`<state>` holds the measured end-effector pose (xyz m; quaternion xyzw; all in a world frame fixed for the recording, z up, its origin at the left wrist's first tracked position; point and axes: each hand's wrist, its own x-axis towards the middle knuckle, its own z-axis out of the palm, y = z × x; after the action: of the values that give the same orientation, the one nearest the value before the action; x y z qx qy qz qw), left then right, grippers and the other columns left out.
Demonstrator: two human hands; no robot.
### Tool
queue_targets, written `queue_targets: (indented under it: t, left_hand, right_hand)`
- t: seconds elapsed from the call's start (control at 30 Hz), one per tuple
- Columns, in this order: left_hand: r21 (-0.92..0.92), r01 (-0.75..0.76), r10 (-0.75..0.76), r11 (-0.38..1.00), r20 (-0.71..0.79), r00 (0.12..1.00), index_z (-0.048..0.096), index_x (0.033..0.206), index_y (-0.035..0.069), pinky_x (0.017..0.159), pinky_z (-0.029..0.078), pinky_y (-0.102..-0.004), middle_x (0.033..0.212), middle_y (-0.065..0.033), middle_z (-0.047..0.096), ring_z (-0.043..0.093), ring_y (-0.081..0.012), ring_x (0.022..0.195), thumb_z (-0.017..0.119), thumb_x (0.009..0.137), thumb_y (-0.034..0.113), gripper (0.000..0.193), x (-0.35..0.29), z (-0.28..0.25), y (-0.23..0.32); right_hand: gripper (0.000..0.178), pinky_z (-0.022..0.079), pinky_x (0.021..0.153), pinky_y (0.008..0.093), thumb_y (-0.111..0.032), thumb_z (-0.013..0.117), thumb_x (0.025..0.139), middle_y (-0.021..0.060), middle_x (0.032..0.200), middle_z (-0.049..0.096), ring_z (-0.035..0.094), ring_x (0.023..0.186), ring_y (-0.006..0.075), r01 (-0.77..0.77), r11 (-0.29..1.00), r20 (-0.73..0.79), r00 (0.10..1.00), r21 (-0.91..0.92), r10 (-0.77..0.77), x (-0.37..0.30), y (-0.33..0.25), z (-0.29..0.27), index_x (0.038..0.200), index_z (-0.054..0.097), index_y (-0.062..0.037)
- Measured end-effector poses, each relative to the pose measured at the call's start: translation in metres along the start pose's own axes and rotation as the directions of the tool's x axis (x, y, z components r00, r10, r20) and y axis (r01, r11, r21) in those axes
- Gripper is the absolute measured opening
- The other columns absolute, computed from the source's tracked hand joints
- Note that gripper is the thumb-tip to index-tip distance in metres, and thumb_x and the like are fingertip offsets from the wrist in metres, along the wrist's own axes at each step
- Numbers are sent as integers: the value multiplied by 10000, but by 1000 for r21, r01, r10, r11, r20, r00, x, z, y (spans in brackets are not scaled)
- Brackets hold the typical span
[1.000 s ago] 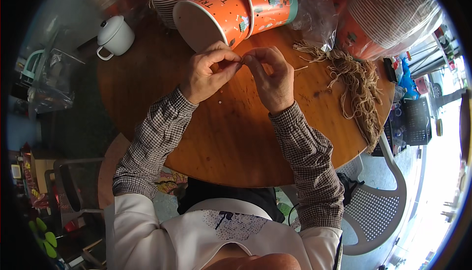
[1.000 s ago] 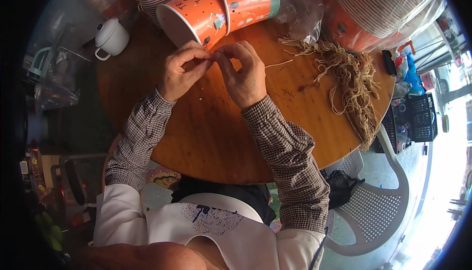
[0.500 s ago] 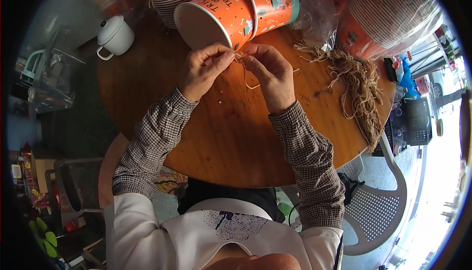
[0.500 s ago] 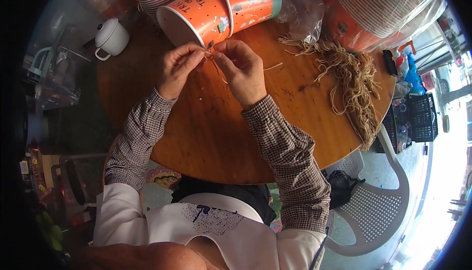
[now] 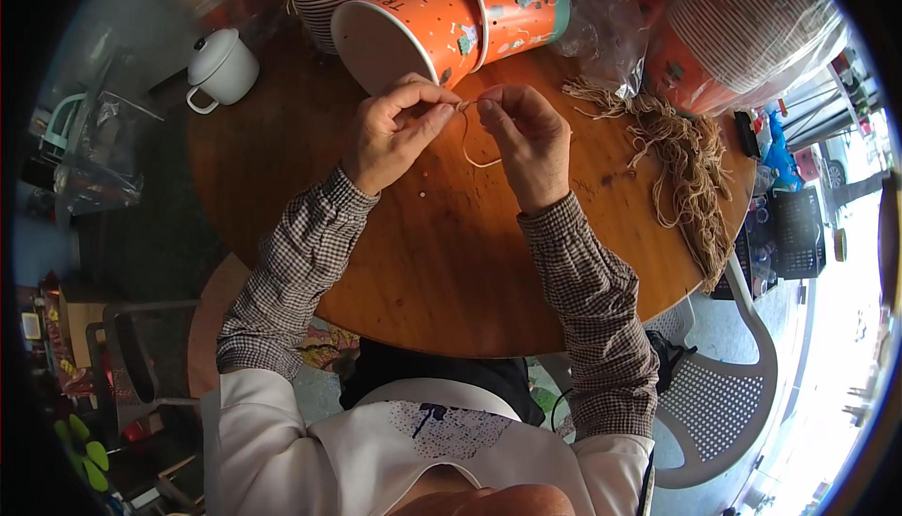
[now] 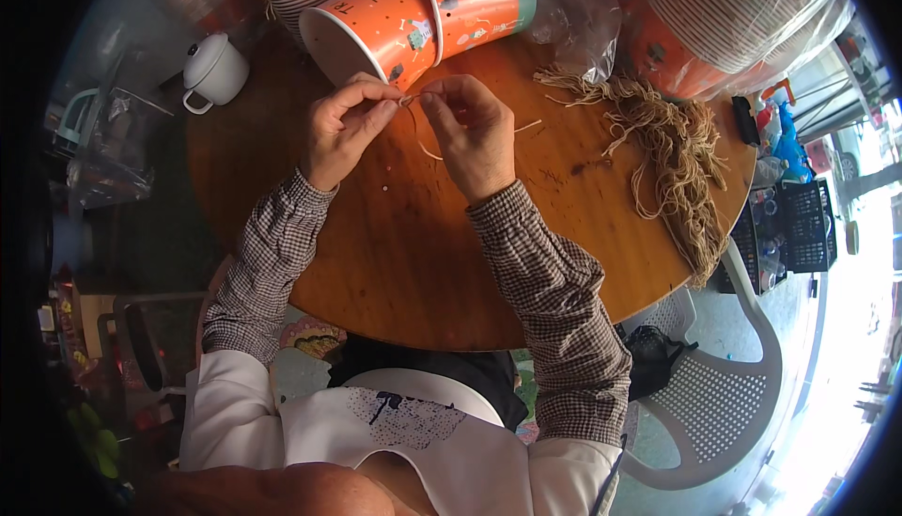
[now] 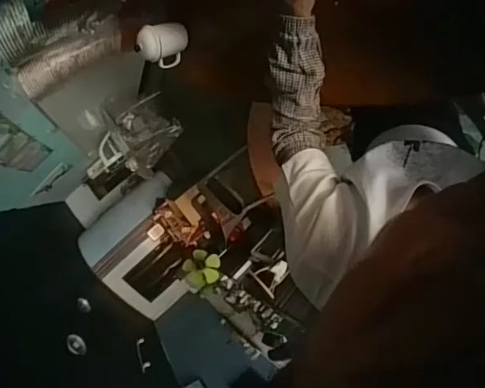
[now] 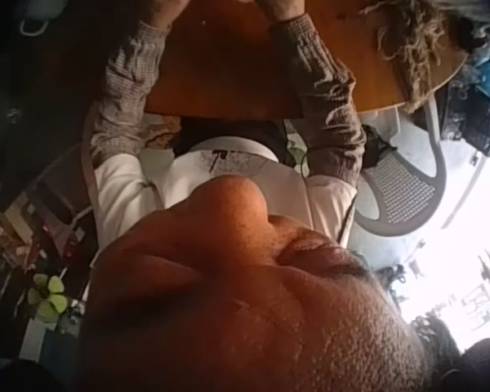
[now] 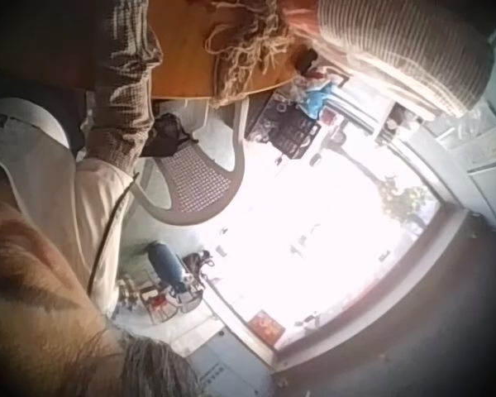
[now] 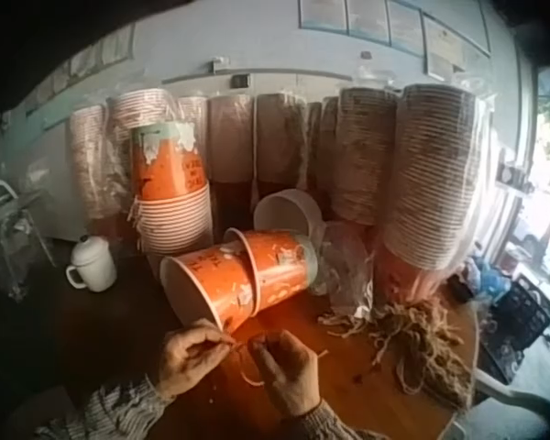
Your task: Threading and tying twine handles onto Halloween-themed paper buckets at a workshop table.
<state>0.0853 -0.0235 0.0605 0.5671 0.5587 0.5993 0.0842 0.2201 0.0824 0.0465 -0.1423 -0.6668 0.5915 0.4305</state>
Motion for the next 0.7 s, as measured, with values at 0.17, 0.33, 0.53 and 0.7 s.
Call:
queue_targets:
  t: [0.17, 0.33, 0.53, 0.7]
  left_hand:
    - [-37, 40, -40, 999, -19, 999, 663, 921, 0, 585, 437, -171, 877, 7, 595, 565, -35, 751, 642, 881, 46, 64, -2, -4, -5]
    - [-40, 54, -56, 998, -42, 998, 660, 902, 5, 578, 433, -167, 876, 8, 595, 571, -37, 762, 645, 878, 46, 50, -1, -4, -2]
    - [39, 21, -17, 999, -80, 997, 650, 874, 15, 570, 419, -173, 854, 11, 582, 553, -42, 733, 662, 865, 45, 34, 0, -5, -3]
    - [4, -26, 26, 1000, -137, 990, 610, 811, 19, 550, 375, -174, 809, 22, 547, 468, -28, 662, 663, 856, 35, 71, -3, 0, -9]
  right_hand:
    - [78, 497, 540, 226, -103, 615, 918, 49, 857, 668, 611, 658, 95, -378, 871, 134, 926, 313, 354, -1, -12, -2, 928, 601, -28]
    - [132, 513, 573, 264, -174, 518, 979, 114, 951, 671, 645, 689, 152, -463, 836, 226, 884, 293, 410, -2, -16, 0, 1014, 515, -47]
    - [152, 521, 566, 280, -194, 485, 994, 141, 892, 661, 659, 691, 187, -407, 863, 164, 913, 300, 374, -3, -11, 2, 1034, 469, -49]
    - [138, 496, 497, 260, -173, 450, 1005, 99, 749, 619, 623, 593, 159, -324, 909, 33, 944, 263, 327, -4, -12, 4, 1010, 444, -35]
